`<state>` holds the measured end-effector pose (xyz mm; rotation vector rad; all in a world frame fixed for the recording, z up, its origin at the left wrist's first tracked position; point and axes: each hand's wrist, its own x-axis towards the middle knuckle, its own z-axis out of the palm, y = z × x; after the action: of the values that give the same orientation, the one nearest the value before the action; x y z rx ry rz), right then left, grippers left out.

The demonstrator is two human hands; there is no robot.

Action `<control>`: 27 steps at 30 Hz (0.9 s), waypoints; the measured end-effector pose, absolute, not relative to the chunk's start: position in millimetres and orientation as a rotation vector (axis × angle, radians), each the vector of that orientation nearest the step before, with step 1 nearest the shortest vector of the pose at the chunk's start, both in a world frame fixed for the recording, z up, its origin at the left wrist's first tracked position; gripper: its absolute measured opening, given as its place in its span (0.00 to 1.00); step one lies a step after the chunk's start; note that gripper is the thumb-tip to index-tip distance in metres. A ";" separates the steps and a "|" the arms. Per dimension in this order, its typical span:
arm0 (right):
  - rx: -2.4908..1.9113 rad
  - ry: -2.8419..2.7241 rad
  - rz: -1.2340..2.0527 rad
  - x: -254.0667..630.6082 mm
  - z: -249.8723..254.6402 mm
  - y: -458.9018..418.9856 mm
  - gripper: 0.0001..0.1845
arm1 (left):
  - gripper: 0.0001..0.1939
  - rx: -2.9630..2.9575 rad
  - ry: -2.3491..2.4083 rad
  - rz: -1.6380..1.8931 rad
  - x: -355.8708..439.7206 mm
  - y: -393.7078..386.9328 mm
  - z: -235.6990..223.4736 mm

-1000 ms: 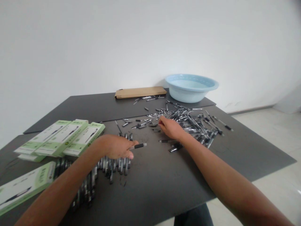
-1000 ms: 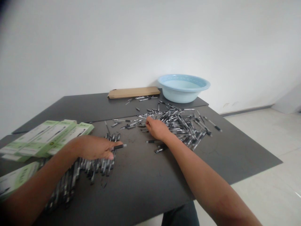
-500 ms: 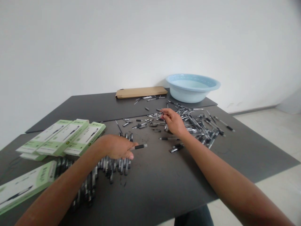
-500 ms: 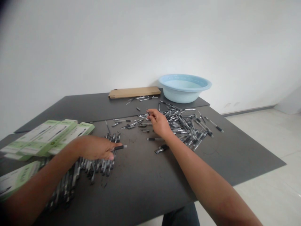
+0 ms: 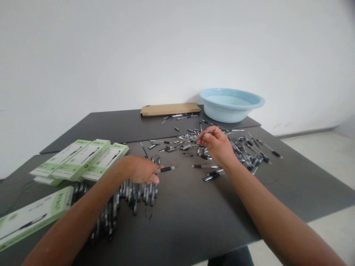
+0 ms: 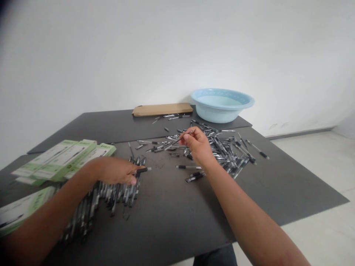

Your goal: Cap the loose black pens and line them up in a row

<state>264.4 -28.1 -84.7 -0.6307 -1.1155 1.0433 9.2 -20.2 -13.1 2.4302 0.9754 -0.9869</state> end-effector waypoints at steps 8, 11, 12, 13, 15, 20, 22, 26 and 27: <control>-0.518 -1.095 1.251 240.8 -71.1 -49.6 0.12 | 0.32 2.468 1.052 -0.949 3.0 -15.1 -7.4; -0.548 -1.089 1.267 235.2 -73.3 -51.0 0.13 | 0.31 2.476 1.039 -0.960 4.1 -14.3 -9.5; -0.559 -1.087 1.268 234.2 -74.0 -50.8 0.14 | 0.32 2.475 1.035 -0.961 4.3 -14.1 -10.1; -0.569 -1.084 1.268 233.6 -74.7 -50.6 0.14 | 0.32 2.472 1.032 -0.962 4.4 -14.0 -10.4; -0.583 -1.075 1.268 233.0 -75.7 -50.0 0.15 | 0.32 2.464 1.025 -0.969 4.5 -14.1 -10.5; -0.572 -1.069 1.280 231.9 -77.2 -49.8 0.15 | 0.32 2.476 1.025 -0.959 4.9 -15.3 -10.3; -0.560 -1.069 1.290 231.2 -77.5 -50.0 0.15 | 0.32 2.476 1.020 -0.963 5.1 -15.7 -10.9; -0.531 -1.061 1.293 229.8 -78.7 -49.9 0.13 | 0.32 2.484 1.009 -0.964 5.6 -15.7 -12.4; -0.524 -1.062 1.288 229.5 -79.2 -49.8 0.13 | 0.32 2.486 1.011 -0.963 5.7 -15.7 -12.7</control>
<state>229.5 -49.8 -79.2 -0.5238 -1.0620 1.2882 5.7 -15.7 -12.7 2.4865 1.0106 -0.9635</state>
